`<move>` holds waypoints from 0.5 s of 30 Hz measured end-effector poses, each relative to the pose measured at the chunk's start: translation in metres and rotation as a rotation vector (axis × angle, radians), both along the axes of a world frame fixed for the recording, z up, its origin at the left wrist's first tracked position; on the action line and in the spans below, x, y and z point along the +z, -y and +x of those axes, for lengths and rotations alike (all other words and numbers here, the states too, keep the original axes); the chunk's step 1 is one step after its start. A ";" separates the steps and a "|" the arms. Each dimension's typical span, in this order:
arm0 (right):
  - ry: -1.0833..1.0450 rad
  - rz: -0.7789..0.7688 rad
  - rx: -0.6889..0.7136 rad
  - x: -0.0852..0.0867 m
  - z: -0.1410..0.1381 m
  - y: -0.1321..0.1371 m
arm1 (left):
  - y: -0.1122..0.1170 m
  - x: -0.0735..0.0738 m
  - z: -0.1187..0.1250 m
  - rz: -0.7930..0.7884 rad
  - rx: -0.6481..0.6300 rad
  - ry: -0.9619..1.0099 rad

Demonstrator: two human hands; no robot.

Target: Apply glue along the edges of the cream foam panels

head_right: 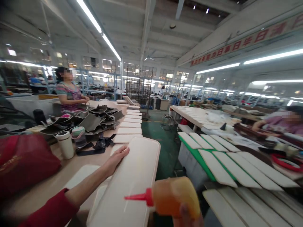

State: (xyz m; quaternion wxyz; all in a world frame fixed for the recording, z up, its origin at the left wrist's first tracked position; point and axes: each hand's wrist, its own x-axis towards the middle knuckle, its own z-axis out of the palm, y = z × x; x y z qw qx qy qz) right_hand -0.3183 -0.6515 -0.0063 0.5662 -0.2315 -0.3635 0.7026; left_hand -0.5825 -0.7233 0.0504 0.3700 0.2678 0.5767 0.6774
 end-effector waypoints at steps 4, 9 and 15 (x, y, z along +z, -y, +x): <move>-0.103 -0.047 -0.210 0.035 0.091 -0.023 | -0.037 0.019 0.077 -0.026 -0.326 -0.064; -0.183 0.001 -0.366 0.068 0.205 -0.029 | -0.059 0.044 0.169 -0.094 -0.767 -0.312; -0.073 0.193 -0.400 0.113 0.288 -0.021 | -0.070 0.087 0.240 -0.122 -1.279 -0.575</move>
